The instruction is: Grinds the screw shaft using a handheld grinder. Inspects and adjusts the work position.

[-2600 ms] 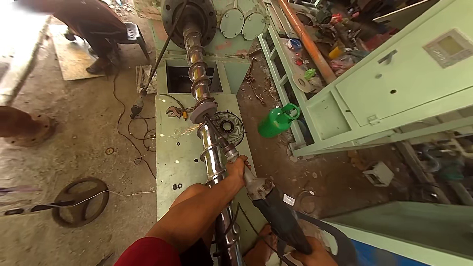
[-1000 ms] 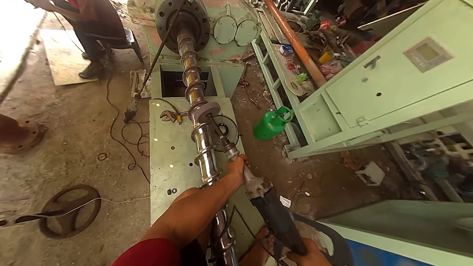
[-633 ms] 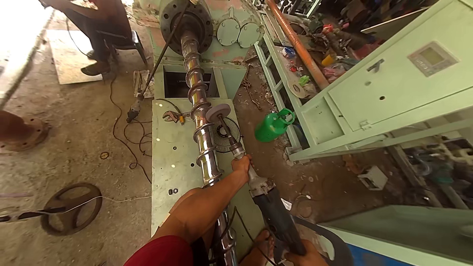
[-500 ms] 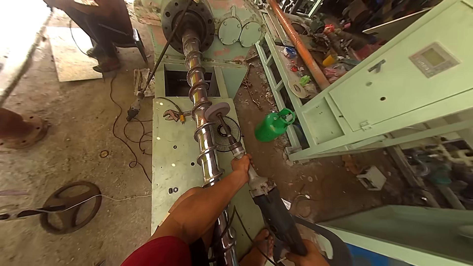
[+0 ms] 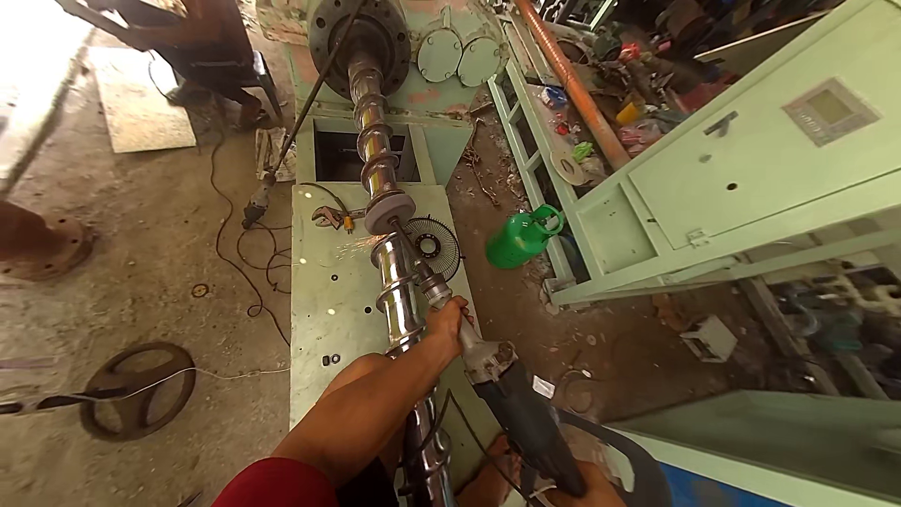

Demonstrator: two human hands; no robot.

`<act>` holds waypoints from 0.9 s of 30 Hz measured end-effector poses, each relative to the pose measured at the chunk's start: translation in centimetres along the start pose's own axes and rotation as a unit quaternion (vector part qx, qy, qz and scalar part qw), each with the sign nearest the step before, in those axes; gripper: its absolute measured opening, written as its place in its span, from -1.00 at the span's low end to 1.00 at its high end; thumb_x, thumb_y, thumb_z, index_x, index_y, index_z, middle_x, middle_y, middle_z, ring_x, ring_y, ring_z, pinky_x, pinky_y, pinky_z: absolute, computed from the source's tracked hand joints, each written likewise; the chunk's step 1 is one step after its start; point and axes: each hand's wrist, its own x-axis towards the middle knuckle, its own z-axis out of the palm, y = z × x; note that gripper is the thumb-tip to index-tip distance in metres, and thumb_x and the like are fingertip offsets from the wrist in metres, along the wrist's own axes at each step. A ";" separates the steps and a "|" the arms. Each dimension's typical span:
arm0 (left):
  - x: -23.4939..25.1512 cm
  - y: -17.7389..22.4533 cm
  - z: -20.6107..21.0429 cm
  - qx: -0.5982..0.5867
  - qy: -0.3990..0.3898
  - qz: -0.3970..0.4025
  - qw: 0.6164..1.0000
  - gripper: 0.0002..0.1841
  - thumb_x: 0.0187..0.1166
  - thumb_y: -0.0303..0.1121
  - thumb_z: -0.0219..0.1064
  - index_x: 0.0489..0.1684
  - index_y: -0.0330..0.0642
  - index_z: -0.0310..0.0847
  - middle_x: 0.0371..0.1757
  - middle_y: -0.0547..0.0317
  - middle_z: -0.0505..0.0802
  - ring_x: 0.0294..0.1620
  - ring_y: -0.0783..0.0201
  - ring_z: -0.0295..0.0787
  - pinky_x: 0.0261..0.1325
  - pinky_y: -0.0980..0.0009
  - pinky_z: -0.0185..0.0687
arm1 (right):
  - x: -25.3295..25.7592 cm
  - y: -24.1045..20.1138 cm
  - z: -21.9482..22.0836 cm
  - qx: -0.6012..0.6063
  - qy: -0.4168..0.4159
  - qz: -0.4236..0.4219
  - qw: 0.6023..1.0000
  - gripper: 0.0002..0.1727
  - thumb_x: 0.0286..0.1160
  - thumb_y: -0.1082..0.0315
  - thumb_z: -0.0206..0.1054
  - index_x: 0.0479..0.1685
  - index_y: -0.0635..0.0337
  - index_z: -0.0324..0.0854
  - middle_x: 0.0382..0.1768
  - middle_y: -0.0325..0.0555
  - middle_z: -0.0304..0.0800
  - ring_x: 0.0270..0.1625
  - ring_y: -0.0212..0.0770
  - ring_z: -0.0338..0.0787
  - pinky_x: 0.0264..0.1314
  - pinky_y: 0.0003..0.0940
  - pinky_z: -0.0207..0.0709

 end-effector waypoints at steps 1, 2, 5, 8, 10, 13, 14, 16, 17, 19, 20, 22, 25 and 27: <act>-0.1 0.1 -0.1 -0.001 0.001 0.000 1.000 -0.78 0.49 -0.51 0.36 -0.04 -0.24 0.41 -0.54 0.08 0.63 -0.65 0.20 0.64 -0.56 0.30 0.71 | 0.0 0.0 0.0 -0.005 0.000 -0.001 1.000 -0.62 0.23 0.17 0.58 -0.01 0.18 0.82 -0.44 -0.08 0.82 -0.51 -0.19 0.74 -0.29 -0.04 0.69; -0.2 0.1 -0.3 -0.003 0.000 0.001 1.000 -0.78 0.48 -0.51 0.35 -0.04 -0.24 0.41 -0.55 0.08 0.62 -0.65 0.20 0.64 -0.56 0.30 0.71 | -0.1 0.0 0.0 -0.008 0.003 -0.003 1.000 -0.62 0.22 0.17 0.58 -0.01 0.17 0.82 -0.44 -0.08 0.83 -0.51 -0.19 0.75 -0.30 -0.04 0.70; -0.4 0.1 -0.5 -0.007 0.003 0.002 1.000 -0.79 0.49 -0.51 0.34 -0.05 -0.24 0.41 -0.55 0.08 0.62 -0.66 0.20 0.63 -0.55 0.29 0.71 | -0.5 -0.7 0.1 -0.013 0.003 0.001 1.000 -0.61 0.24 0.19 0.55 0.02 0.21 0.80 -0.38 -0.06 0.83 -0.46 -0.17 0.75 -0.24 -0.02 0.69; -0.5 0.1 -0.9 -0.014 0.002 0.001 1.000 -0.80 0.49 -0.51 0.33 -0.07 -0.23 0.40 -0.56 0.08 0.61 -0.66 0.20 0.63 -0.56 0.29 0.70 | -0.8 -1.0 0.1 -0.022 0.008 0.000 1.000 -0.61 0.23 0.16 0.55 -0.02 0.20 0.81 -0.41 -0.06 0.83 -0.46 -0.16 0.76 -0.26 0.00 0.68; -0.6 0.2 -1.1 -0.016 0.004 0.000 1.000 -0.80 0.49 -0.51 0.34 -0.07 -0.22 0.40 -0.56 0.09 0.61 -0.67 0.20 0.63 -0.57 0.29 0.70 | -0.9 -1.2 0.1 -0.028 0.005 -0.008 1.000 -0.62 0.23 0.14 0.55 -0.04 0.19 0.81 -0.42 -0.06 0.82 -0.46 -0.16 0.75 -0.26 0.01 0.67; -0.6 0.3 -1.5 -0.017 0.008 0.002 1.000 -0.80 0.48 -0.50 0.33 -0.08 -0.21 0.39 -0.56 0.10 0.60 -0.66 0.20 0.62 -0.56 0.28 0.70 | -0.9 -1.6 0.1 -0.038 0.005 -0.009 0.999 -0.64 0.21 0.14 0.55 -0.08 0.18 0.81 -0.43 -0.06 0.81 -0.45 -0.14 0.76 -0.25 0.04 0.66; -0.6 0.3 -1.6 -0.017 0.008 0.000 1.000 -0.81 0.48 -0.50 0.32 -0.09 -0.20 0.39 -0.56 0.11 0.60 -0.66 0.20 0.61 -0.56 0.27 0.69 | -0.9 -1.7 0.1 -0.042 0.005 -0.007 0.999 -0.65 0.20 0.14 0.55 -0.10 0.17 0.81 -0.44 -0.06 0.81 -0.46 -0.14 0.75 -0.26 0.04 0.65; -0.5 0.4 -1.8 -0.019 0.008 -0.002 1.000 -0.81 0.48 -0.50 0.32 -0.09 -0.20 0.39 -0.56 0.11 0.60 -0.67 0.21 0.61 -0.56 0.27 0.70 | -0.9 -1.7 0.1 -0.048 0.007 -0.004 0.999 -0.65 0.20 0.15 0.56 -0.09 0.17 0.81 -0.42 -0.06 0.81 -0.43 -0.13 0.77 -0.23 0.05 0.66; -0.4 0.4 -1.9 -0.019 0.007 0.000 1.000 -0.81 0.49 -0.49 0.32 -0.09 -0.21 0.39 -0.56 0.10 0.60 -0.67 0.20 0.62 -0.56 0.27 0.70 | -0.9 -1.8 0.1 -0.050 0.007 -0.005 0.999 -0.64 0.20 0.15 0.56 -0.08 0.18 0.81 -0.40 -0.05 0.82 -0.41 -0.13 0.78 -0.20 0.05 0.67; -0.3 0.5 -2.2 -0.020 0.007 0.000 1.000 -0.81 0.49 -0.49 0.32 -0.08 -0.21 0.39 -0.56 0.09 0.60 -0.66 0.19 0.62 -0.56 0.27 0.70 | -0.9 -2.1 0.1 -0.059 0.007 -0.001 0.998 -0.64 0.21 0.14 0.55 -0.09 0.19 0.81 -0.40 -0.03 0.82 -0.38 -0.11 0.79 -0.18 0.08 0.67; -0.3 0.5 -2.3 -0.020 0.008 -0.002 1.000 -0.82 0.49 -0.48 0.32 -0.09 -0.21 0.40 -0.56 0.10 0.60 -0.66 0.20 0.62 -0.56 0.27 0.70 | -0.9 -2.1 0.0 -0.062 0.004 0.002 0.998 -0.63 0.22 0.13 0.56 -0.08 0.19 0.81 -0.38 -0.02 0.83 -0.36 -0.09 0.80 -0.16 0.09 0.67; -0.3 0.5 -2.5 -0.018 0.011 -0.006 1.000 -0.84 0.49 -0.47 0.32 -0.13 -0.20 0.41 -0.57 0.11 0.60 -0.67 0.20 0.62 -0.55 0.26 0.71 | -0.9 -1.9 0.1 -0.061 0.006 0.001 0.998 -0.64 0.20 0.12 0.57 -0.11 0.18 0.81 -0.42 -0.03 0.82 -0.43 -0.10 0.79 -0.21 0.07 0.68; -0.1 0.7 -2.9 -0.017 0.004 -0.011 1.000 -0.84 0.49 -0.47 0.31 -0.14 -0.19 0.40 -0.57 0.12 0.59 -0.66 0.20 0.61 -0.54 0.26 0.70 | -1.0 -2.3 0.1 -0.066 0.006 -0.002 0.998 -0.65 0.21 0.12 0.57 -0.17 0.20 0.79 -0.44 -0.02 0.81 -0.43 -0.09 0.78 -0.22 0.08 0.67; -0.1 0.9 -3.1 -0.015 0.003 -0.014 1.000 -0.83 0.49 -0.47 0.30 -0.13 -0.19 0.39 -0.57 0.11 0.60 -0.66 0.20 0.61 -0.55 0.26 0.70 | -1.0 -2.6 0.2 -0.070 0.005 -0.005 0.998 -0.65 0.21 0.12 0.57 -0.18 0.22 0.78 -0.43 0.00 0.80 -0.41 -0.07 0.78 -0.20 0.10 0.66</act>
